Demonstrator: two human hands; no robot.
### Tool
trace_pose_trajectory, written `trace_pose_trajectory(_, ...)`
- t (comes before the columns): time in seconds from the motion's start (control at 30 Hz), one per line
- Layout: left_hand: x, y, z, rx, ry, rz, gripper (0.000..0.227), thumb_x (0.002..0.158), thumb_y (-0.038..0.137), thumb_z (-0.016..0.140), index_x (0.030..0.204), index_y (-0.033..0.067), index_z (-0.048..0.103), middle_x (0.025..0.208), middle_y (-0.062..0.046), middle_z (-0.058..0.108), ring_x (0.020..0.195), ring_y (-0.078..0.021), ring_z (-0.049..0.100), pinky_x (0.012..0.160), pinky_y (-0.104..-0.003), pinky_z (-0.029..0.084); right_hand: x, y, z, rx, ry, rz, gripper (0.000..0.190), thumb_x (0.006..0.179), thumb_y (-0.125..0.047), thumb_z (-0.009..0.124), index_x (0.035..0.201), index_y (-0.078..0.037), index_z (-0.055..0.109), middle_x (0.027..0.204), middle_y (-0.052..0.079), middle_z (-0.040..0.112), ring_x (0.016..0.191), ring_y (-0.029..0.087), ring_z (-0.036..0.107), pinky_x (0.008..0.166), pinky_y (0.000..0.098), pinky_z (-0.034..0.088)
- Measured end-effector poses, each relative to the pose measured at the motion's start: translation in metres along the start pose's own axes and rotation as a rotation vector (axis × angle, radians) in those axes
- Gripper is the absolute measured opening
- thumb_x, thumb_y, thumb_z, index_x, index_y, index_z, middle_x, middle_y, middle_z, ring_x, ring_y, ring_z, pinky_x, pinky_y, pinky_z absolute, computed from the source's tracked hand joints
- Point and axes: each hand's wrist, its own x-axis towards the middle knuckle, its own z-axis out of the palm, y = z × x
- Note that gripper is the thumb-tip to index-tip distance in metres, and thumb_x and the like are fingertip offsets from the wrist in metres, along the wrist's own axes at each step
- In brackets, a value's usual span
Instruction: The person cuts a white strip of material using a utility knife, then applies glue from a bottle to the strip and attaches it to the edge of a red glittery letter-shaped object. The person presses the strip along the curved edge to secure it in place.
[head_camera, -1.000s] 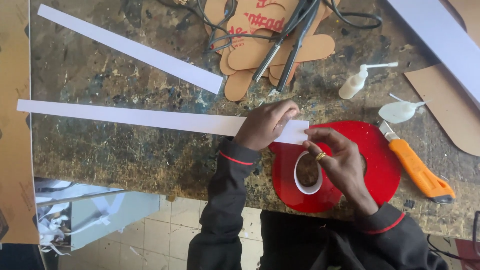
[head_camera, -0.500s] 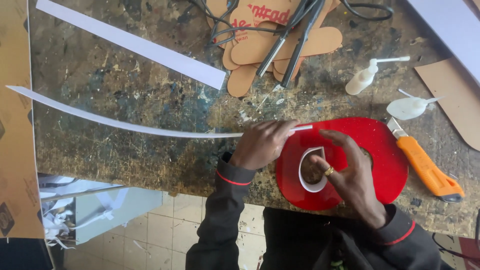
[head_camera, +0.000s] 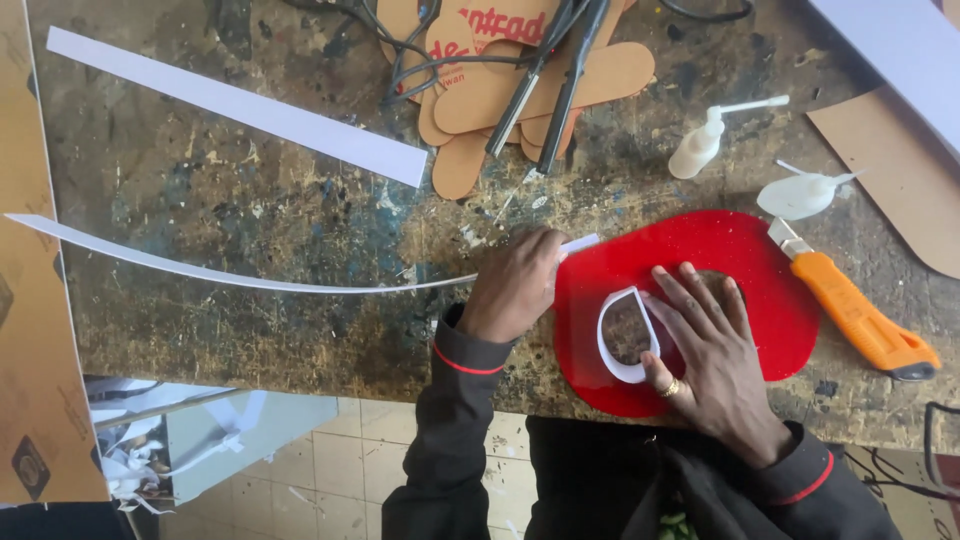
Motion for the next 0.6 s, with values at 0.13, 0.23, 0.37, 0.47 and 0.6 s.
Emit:
trace_pose_trajectory(0.13, -0.007, 0.026, 0.001, 0.012, -0.049, -0.071, 0.033, 0.106, 0.0, 0.068, 0.139, 0.003, 0.069, 0.134, -0.013, 0.075, 0.108, -0.029, 0.075, 0.087, -0.053, 0.061, 0.001, 0.012, -0.009, 0.022, 0.023, -0.007, 0.069, 0.111, -0.056, 0.046, 0.16, -0.01, 0.063, 0.18, 0.013, 0.052, 0.175, 0.035, 0.037, 0.144, 0.0601, 0.019)
trace_pose_trajectory(0.23, -0.009, 0.038, 0.013, 0.091, 0.004, -0.136, 0.021, 0.108, 0.004, 0.068, 0.129, 0.0048, 0.069, 0.125, -0.01, 0.075, 0.098, -0.0242, 0.072, 0.086, -0.05, 0.057, 0.0, 0.021, -0.019, 0.057, -0.014, -0.06, 0.067, 0.11, -0.054, 0.049, 0.16, -0.012, 0.063, 0.181, 0.012, 0.05, 0.175, 0.036, 0.037, 0.145, 0.06, 0.022)
trace_pose_trajectory(0.37, -0.01, 0.051, 0.025, 0.145, 0.057, -0.236, 0.012, 0.105, 0.003, 0.074, 0.115, 0.0053, 0.069, 0.121, -0.011, 0.067, 0.104, -0.0274, 0.065, 0.079, -0.04, 0.059, 0.003, 0.026, -0.016, 0.051, 0.011, -0.012, 0.066, 0.108, -0.053, 0.05, 0.153, -0.008, 0.069, 0.178, 0.013, 0.054, 0.174, 0.036, 0.04, 0.144, 0.0578, 0.029)
trace_pose_trajectory(0.47, -0.005, 0.058, 0.021, 0.15, 0.075, -0.303, 0.007, 0.108, 0.001, 0.068, 0.111, 0.0081, 0.068, 0.109, -0.008, 0.071, 0.094, -0.0256, 0.067, 0.079, -0.04, 0.056, 0.008, 0.028, -0.015, 0.057, 0.017, 0.011, 0.067, 0.107, -0.054, 0.051, 0.15, -0.007, 0.07, 0.176, 0.015, 0.056, 0.174, 0.04, 0.042, 0.144, 0.0607, 0.028)
trace_pose_trajectory(0.6, 0.0, 0.038, -0.006, 0.063, 0.091, -0.399, 0.043, 0.09, -0.015, 0.075, 0.13, 0.0001, 0.067, 0.112, -0.018, 0.077, 0.098, -0.0307, 0.071, 0.072, -0.038, 0.061, 0.013, 0.024, -0.01, 0.028, 0.056, 0.09, 0.067, 0.109, -0.055, 0.047, 0.143, -0.004, 0.074, 0.172, 0.019, 0.061, 0.171, 0.043, 0.048, 0.142, 0.0596, 0.034)
